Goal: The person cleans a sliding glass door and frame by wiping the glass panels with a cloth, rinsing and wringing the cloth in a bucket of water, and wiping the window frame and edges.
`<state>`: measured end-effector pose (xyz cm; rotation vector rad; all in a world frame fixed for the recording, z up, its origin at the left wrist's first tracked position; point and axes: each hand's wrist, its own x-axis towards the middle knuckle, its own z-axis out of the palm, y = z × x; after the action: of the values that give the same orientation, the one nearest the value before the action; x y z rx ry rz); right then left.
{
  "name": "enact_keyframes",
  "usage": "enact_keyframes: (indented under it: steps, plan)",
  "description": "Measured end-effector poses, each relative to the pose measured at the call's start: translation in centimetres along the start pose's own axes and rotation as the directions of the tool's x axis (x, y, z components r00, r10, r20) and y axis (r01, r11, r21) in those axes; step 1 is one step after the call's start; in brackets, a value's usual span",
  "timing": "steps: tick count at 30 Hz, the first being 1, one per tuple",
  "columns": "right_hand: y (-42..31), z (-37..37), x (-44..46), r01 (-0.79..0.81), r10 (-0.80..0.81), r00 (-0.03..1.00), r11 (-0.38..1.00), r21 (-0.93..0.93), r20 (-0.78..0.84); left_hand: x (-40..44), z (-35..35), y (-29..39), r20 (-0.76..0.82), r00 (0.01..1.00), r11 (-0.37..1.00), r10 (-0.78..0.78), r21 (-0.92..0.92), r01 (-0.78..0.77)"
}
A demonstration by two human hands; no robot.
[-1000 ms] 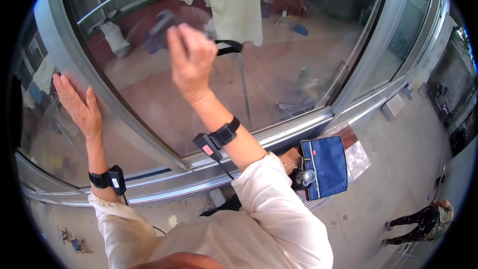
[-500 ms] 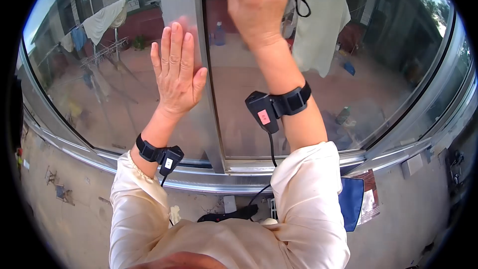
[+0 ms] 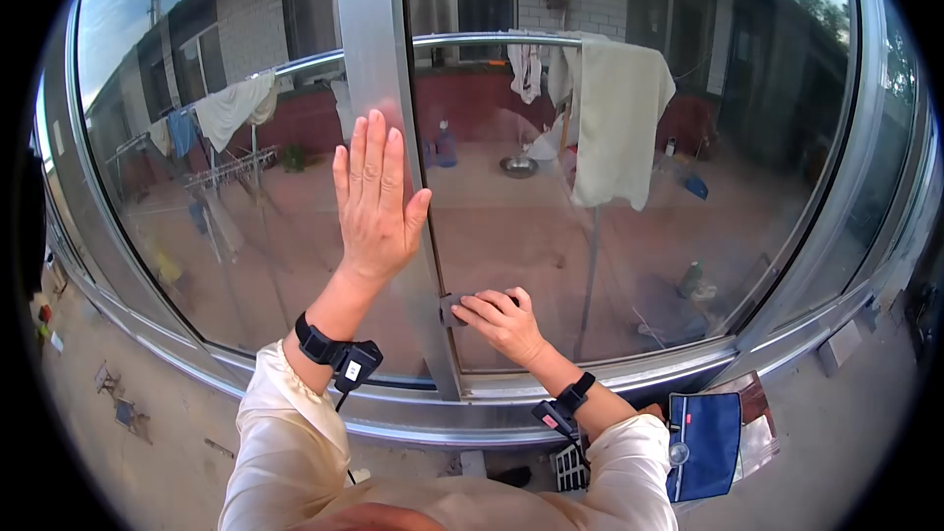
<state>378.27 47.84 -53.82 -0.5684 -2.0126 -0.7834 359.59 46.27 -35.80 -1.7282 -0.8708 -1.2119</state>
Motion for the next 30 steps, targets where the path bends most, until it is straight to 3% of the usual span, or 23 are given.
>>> enact_keyframes:
  steps: [4, 8, 10, 14, 18, 20, 24, 25, 27, 30]
  plan:
    - [4.2, -4.4, 14.3, -0.077, 0.012, 0.928, 0.984, -0.161, -0.371, -0.3, 0.2, -0.4, 0.042, 0.999, 0.997, -0.005, 0.074, 0.002]
    - [11.0, -8.9, 32.3, 0.056, -0.246, 0.751, 0.948, -0.312, -0.612, 0.0, 0.5, -0.4, 0.031, 1.000, 0.996, 0.001, 0.084, -0.004]
    - [14.2, -11.7, 39.9, 0.068, -0.388, 0.617, 0.893, -0.445, -0.684, -0.1, 0.3, -0.3, 0.040, 0.999, 0.999, -0.001, 0.039, 0.000]
    - [14.8, -14.5, 44.7, 0.026, -0.354, 0.602, 0.905, -0.425, -0.716, 0.1, 0.2, -0.3, 0.036, 0.999, 1.000, -0.010, 0.014, 0.010]
    - [12.7, -11.3, 39.4, 0.078, -0.305, 0.639, 0.939, -0.335, -0.707, 0.0, 0.1, 0.0, 0.048, 0.999, 1.000, 0.000, 0.024, -0.002]
    - [10.6, -7.9, 31.0, 0.051, -0.138, 0.765, 0.987, -0.155, -0.629, -0.3, 0.3, -0.2, 0.066, 0.998, 0.997, 0.003, 0.076, -0.008]
    - [5.9, -4.1, 11.7, 0.136, -0.127, 0.955, 0.991, 0.015, -0.269, -0.1, 0.8, -0.1, -0.025, 0.996, 0.988, 0.080, 0.132, -0.076]
    - [5.7, -3.6, 7.3, 0.216, -0.214, 0.955, 0.976, -0.011, -0.204, 0.1, 0.9, 0.1, -0.045, 0.994, 0.980, 0.097, 0.180, -0.087]
    - [7.8, -5.2, 1.2, 0.213, -0.213, 0.957, 0.977, -0.020, -0.195, 0.4, 0.9, 0.7, -0.064, 0.991, 0.970, 0.120, 0.221, -0.104]
    - [14.7, -11.2, -3.7, -0.053, -0.058, 0.951, 0.937, -0.346, -0.305, 0.9, 1.2, 0.8, -0.074, 0.988, 0.969, 0.137, 0.219, -0.118]
